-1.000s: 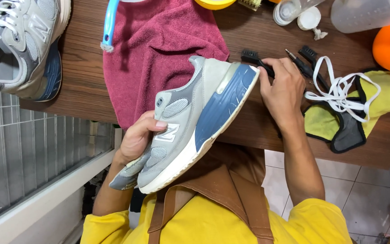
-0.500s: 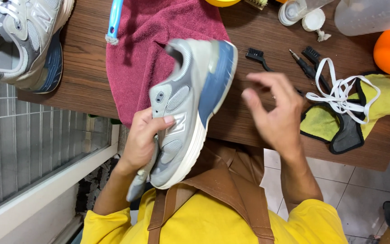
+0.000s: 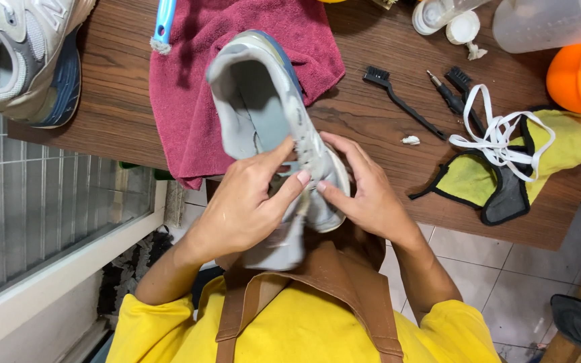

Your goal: The person scrubs a grey and blue sneaker with a black brush, focusing on the upper, sides, and sole. They then wipe the shoe with a yellow cloth.

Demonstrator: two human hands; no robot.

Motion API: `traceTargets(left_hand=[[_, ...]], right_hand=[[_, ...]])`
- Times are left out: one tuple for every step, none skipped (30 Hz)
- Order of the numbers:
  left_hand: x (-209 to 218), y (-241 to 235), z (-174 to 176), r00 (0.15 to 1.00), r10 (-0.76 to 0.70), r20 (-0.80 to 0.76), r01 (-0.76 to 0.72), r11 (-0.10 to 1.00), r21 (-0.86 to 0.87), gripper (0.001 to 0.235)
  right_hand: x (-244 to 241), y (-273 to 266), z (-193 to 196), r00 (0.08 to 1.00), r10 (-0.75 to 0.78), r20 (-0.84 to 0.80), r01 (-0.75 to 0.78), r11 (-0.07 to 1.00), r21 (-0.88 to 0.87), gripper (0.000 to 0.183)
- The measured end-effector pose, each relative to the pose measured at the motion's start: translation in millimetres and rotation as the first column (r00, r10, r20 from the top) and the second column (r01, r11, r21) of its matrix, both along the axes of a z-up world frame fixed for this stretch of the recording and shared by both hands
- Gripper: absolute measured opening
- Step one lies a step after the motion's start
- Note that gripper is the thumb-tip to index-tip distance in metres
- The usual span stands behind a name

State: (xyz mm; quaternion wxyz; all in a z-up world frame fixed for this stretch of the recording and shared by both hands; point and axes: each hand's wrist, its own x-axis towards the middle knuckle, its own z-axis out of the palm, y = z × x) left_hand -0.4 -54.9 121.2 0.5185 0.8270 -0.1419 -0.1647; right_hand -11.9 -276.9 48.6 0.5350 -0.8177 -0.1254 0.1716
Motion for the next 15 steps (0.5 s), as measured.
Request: traceTargets(left_hand=[[0, 2, -2, 1.000, -0.002, -0.001, 0.002, 1.000, -0.003, 0.049], [-1, 4, -3, 0.997, 0.004, 0.083, -0.003, 1.000, -0.018, 0.044], [-2, 7, -5, 0.986, 0.011, 0.166, -0.006, 0.999, -0.034, 0.040], [-3, 12, -8, 0.986, 0.011, 0.166, -0.005, 0.999, -0.034, 0.040], [-4, 17, -12, 0.959, 0.054, 0.278, -0.044, 0.998, -0.042, 0.037], [-5, 23, -16, 0.919, 0.093, 0.384, -0.078, 0.995, -0.054, 0.037], [-5, 28, -16, 0.920, 0.092, 0.382, -0.077, 0.996, -0.055, 0.037], [-5, 33, -16, 0.910, 0.077, 0.408, -0.079, 0.997, -0.013, 0.040], [-5, 38, -16, 0.900, 0.061, 0.432, -0.082, 0.996, 0.030, 0.045], [-8, 40, -24, 0.901, 0.060, 0.431, -0.081, 0.996, 0.029, 0.045], [-11, 42, -32, 0.901, 0.012, 0.434, -0.026, 0.999, 0.027, 0.046], [-14, 44, -40, 0.899, -0.034, 0.437, 0.027, 0.999, 0.023, 0.049], [-14, 40, -40, 0.899, -0.033, 0.436, 0.027, 0.999, 0.019, 0.049], [-15, 36, -40, 0.874, -0.043, 0.484, 0.003, 0.997, 0.082, 0.047], [-17, 33, -39, 0.846, -0.056, 0.530, -0.024, 0.989, 0.143, 0.046]], right_hand=[[-1, -1, 2, 1.000, -0.002, -0.001, 0.002, 1.000, -0.003, 0.070], [-2, -1, 5, 1.000, -0.004, 0.020, 0.006, 0.997, -0.077, 0.064], [-3, -2, 7, 0.999, -0.005, 0.040, 0.011, 0.989, -0.150, 0.059], [-5, -4, 6, 0.999, -0.005, 0.041, 0.011, 0.989, -0.151, 0.059], [-7, -6, 5, 0.999, -0.006, 0.053, 0.016, 0.981, -0.192, 0.065], [-9, -8, 4, 0.998, -0.008, 0.063, 0.022, 0.972, -0.234, 0.071], [-11, -9, 7, 0.998, -0.009, 0.062, 0.024, 0.972, -0.235, 0.071], [-12, -11, 10, 0.989, -0.001, 0.145, 0.029, 0.981, -0.192, 0.076], [-14, -12, 13, 0.974, 0.004, 0.227, 0.030, 0.988, -0.149, 0.082], [-15, -11, 12, 0.974, 0.003, 0.226, 0.031, 0.988, -0.150, 0.082], [-16, -10, 10, 0.958, -0.028, 0.284, 0.066, 0.990, -0.124, 0.074], [-17, -10, 9, 0.938, -0.058, 0.341, 0.098, 0.990, -0.099, 0.067], [-14, -4, 12, 0.939, -0.057, 0.339, 0.098, 0.990, -0.103, 0.067], [-12, 2, 14, 0.933, -0.136, 0.334, 0.175, 0.981, -0.089, 0.057], [-10, 8, 16, 0.920, -0.213, 0.327, 0.250, 0.965, -0.075, 0.050]])
